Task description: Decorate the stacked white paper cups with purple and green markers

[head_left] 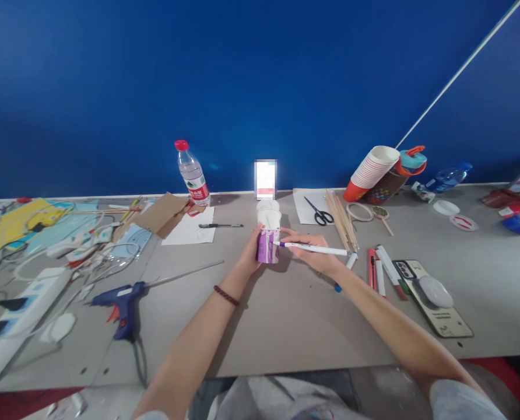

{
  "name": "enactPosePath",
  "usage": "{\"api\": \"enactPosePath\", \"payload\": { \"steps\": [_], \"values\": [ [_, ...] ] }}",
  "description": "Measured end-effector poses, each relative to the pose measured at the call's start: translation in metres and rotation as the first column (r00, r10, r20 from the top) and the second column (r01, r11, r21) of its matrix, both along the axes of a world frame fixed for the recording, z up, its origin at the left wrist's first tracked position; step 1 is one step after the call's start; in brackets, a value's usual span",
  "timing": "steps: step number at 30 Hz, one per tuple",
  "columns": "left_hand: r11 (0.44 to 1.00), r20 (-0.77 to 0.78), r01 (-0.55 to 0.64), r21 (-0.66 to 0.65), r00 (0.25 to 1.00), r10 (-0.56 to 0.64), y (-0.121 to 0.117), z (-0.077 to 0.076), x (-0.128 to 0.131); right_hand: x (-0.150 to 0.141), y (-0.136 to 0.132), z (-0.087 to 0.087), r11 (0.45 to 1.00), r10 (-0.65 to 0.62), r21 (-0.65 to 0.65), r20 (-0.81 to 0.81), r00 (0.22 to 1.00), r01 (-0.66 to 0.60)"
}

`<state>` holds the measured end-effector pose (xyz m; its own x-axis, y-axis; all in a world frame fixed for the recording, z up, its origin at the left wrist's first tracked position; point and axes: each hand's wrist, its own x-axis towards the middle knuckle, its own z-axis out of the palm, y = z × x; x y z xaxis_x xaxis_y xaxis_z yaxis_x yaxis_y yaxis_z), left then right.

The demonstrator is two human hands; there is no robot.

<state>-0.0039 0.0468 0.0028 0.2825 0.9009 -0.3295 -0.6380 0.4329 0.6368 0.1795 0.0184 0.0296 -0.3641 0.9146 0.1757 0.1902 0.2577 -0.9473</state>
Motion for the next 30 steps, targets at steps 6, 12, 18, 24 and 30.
{"api": "enactPosePath", "payload": {
  "steps": [6,12,18,24,30],
  "values": [
    [1.0,-0.004,-0.009,-0.026,1.0,0.009,-0.0004,0.0022,0.0001,-0.0002,-0.0026,0.0054,0.997,0.072,-0.009,0.056,0.996,-0.072],
    [0.999,0.021,-0.021,-0.035,1.0,0.022,0.0017,-0.0025,0.0001,0.0021,-0.0025,0.0044,0.989,0.145,-0.015,0.084,0.986,-0.145],
    [1.0,0.042,0.004,-0.028,0.999,-0.003,0.0014,-0.0006,-0.0012,0.0033,-0.004,0.008,0.978,0.203,-0.075,0.098,0.974,-0.196],
    [0.999,-0.002,0.008,-0.043,1.0,-0.008,-0.0002,0.0013,-0.0002,-0.0006,-0.0045,0.0085,0.995,0.095,-0.019,0.067,0.993,-0.094],
    [0.999,-0.021,0.012,0.046,1.0,-0.011,-0.0001,-0.0043,0.0004,-0.0032,-0.0033,0.0075,0.998,-0.067,0.004,0.018,0.998,0.067]
  ]
}}
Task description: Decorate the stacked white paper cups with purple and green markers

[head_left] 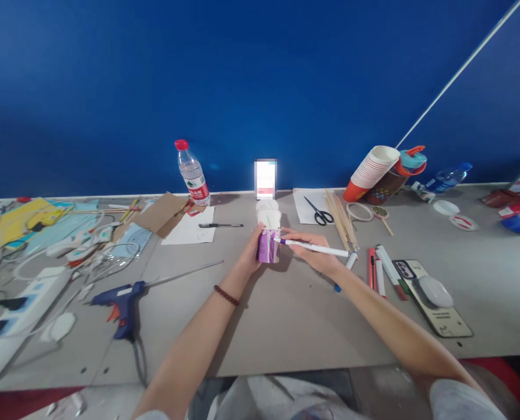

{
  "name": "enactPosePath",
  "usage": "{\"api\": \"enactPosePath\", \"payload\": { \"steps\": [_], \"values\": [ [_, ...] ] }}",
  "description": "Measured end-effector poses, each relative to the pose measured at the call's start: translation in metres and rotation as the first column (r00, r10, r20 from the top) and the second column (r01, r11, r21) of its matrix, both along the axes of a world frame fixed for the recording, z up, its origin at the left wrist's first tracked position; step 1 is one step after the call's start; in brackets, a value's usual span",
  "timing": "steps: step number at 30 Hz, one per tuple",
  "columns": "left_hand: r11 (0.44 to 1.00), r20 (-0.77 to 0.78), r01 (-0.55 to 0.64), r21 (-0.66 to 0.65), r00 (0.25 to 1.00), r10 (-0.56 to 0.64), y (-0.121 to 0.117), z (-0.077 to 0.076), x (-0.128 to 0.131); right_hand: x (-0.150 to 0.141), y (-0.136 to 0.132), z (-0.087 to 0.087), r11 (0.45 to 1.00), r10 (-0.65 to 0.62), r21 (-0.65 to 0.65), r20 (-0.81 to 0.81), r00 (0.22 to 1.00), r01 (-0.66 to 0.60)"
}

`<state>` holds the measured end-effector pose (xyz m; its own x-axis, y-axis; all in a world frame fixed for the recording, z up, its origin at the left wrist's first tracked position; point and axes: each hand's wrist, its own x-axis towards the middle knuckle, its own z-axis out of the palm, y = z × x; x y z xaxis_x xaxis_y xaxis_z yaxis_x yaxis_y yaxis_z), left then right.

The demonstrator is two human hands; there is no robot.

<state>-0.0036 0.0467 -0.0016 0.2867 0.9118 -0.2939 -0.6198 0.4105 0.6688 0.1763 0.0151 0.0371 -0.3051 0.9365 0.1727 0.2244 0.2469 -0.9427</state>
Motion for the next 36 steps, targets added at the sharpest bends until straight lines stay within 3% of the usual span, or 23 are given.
{"api": "enactPosePath", "payload": {
  "steps": [9,27,36],
  "values": [
    [0.999,-0.006,-0.018,-0.028,1.0,0.017,-0.0028,0.0068,0.0015,0.0008,0.0012,-0.0042,0.999,-0.048,0.013,0.023,0.999,0.048],
    [0.999,-0.038,-0.023,0.032,0.999,0.024,-0.0026,-0.0013,0.0016,0.0005,0.0021,-0.0062,0.999,-0.035,0.03,0.021,0.999,0.034],
    [0.999,-0.021,-0.03,0.023,0.999,0.03,-0.0042,0.0023,0.0026,0.0008,0.0022,-0.0063,0.998,-0.055,0.025,0.021,0.998,0.055]
  ]
}}
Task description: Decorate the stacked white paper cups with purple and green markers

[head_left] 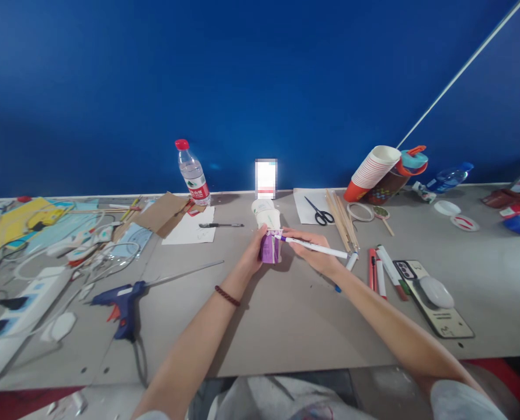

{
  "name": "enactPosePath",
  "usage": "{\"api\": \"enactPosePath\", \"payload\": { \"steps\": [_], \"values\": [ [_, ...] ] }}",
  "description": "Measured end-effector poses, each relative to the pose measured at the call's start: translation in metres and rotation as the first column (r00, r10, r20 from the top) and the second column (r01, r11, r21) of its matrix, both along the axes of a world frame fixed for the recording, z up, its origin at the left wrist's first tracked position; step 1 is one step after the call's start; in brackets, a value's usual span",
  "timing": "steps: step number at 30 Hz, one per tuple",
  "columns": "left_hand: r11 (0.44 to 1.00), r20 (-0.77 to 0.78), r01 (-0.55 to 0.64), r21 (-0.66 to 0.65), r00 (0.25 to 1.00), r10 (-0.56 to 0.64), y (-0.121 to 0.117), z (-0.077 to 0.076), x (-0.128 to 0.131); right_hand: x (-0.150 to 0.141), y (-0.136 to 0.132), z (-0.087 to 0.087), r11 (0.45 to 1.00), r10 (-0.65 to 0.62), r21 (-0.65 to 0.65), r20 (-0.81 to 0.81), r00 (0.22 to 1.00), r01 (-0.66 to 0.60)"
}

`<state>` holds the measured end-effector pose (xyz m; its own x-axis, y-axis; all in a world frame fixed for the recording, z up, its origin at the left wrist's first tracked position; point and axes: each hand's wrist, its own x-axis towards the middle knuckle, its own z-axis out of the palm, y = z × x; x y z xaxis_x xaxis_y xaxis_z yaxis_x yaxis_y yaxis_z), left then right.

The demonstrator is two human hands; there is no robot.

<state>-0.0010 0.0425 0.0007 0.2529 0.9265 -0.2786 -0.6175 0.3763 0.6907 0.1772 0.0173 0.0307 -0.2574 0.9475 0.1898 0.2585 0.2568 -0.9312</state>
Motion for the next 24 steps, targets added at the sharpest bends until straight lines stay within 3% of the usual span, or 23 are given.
{"api": "enactPosePath", "payload": {
  "steps": [10,24],
  "values": [
    [1.0,-0.04,0.004,0.0,0.999,-0.004,0.0004,-0.0011,-0.0005,0.0002,-0.0004,0.0005,1.0,0.01,0.001,-0.003,1.0,-0.01],
    [0.999,-0.013,0.016,-0.039,1.0,-0.016,0.001,0.0004,-0.0017,0.0036,-0.0004,-0.001,0.989,0.148,0.018,0.031,0.988,-0.149]
  ]
}}
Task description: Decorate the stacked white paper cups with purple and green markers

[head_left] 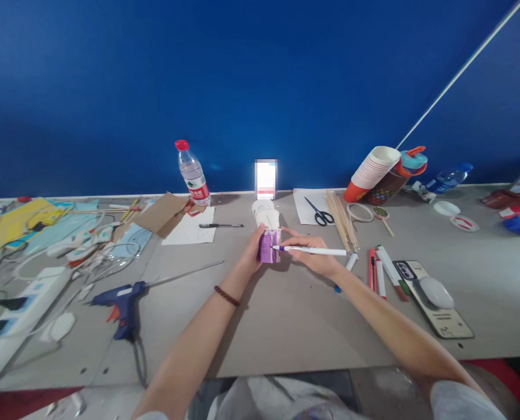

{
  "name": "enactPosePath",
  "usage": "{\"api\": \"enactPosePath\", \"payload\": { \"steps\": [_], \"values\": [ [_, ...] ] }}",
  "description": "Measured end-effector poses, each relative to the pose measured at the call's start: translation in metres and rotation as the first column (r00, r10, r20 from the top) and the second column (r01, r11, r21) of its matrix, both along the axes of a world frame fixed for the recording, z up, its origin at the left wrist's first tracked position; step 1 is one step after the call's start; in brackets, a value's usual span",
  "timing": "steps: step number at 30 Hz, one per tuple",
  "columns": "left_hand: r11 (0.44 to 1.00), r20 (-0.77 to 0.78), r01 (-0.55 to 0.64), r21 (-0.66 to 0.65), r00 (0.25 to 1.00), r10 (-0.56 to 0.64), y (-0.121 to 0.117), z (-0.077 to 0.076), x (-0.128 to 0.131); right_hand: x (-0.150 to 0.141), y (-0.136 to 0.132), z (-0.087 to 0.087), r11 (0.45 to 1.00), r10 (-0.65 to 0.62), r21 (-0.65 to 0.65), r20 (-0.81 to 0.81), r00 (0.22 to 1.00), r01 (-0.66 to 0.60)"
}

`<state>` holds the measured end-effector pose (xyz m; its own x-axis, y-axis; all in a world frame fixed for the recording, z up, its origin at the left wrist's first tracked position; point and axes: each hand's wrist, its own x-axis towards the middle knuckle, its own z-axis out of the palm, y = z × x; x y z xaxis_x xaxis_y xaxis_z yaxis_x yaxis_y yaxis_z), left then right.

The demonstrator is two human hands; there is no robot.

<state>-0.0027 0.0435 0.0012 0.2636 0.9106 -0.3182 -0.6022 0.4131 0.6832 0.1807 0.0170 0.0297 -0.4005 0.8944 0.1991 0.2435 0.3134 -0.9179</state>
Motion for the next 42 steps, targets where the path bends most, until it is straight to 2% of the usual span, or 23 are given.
{"api": "enactPosePath", "payload": {
  "steps": [7,15,20,22,25,28,33,42],
  "values": [
    [0.996,-0.013,-0.018,-0.092,1.0,0.017,0.001,0.003,0.001,0.0,0.001,0.003,0.995,0.099,-0.008,0.049,0.994,-0.099],
    [0.998,0.015,-0.037,-0.058,0.999,0.038,0.003,0.0,0.0,0.0,-0.002,0.01,0.982,0.139,-0.137,0.061,0.988,-0.13],
    [0.997,0.031,-0.053,-0.056,0.998,0.055,0.003,0.001,0.0,-0.001,-0.001,0.01,0.975,0.184,-0.13,0.002,0.983,-0.182],
    [0.997,0.022,-0.034,-0.072,0.999,0.035,0.003,0.002,-0.001,-0.001,0.0,0.007,0.982,0.144,-0.116,-0.033,0.989,-0.147],
    [0.998,0.011,0.008,-0.069,1.0,-0.007,0.002,0.004,0.0,-0.001,0.001,0.004,0.994,0.021,-0.101,-0.072,0.997,-0.028],
    [0.999,0.013,-0.012,-0.038,1.0,0.012,0.001,0.004,0.001,-0.002,0.002,0.002,0.996,-0.062,-0.066,-0.075,0.995,0.057],
    [1.0,0.039,0.006,0.008,0.999,-0.006,0.001,0.003,0.002,-0.003,0.002,0.003,0.994,-0.105,-0.027,-0.081,0.991,0.103],
    [0.999,0.013,0.033,-0.011,0.999,-0.033,0.0,0.003,0.0,-0.003,0.003,0.0,0.99,-0.138,-0.03,-0.071,0.988,0.136]
  ]
}}
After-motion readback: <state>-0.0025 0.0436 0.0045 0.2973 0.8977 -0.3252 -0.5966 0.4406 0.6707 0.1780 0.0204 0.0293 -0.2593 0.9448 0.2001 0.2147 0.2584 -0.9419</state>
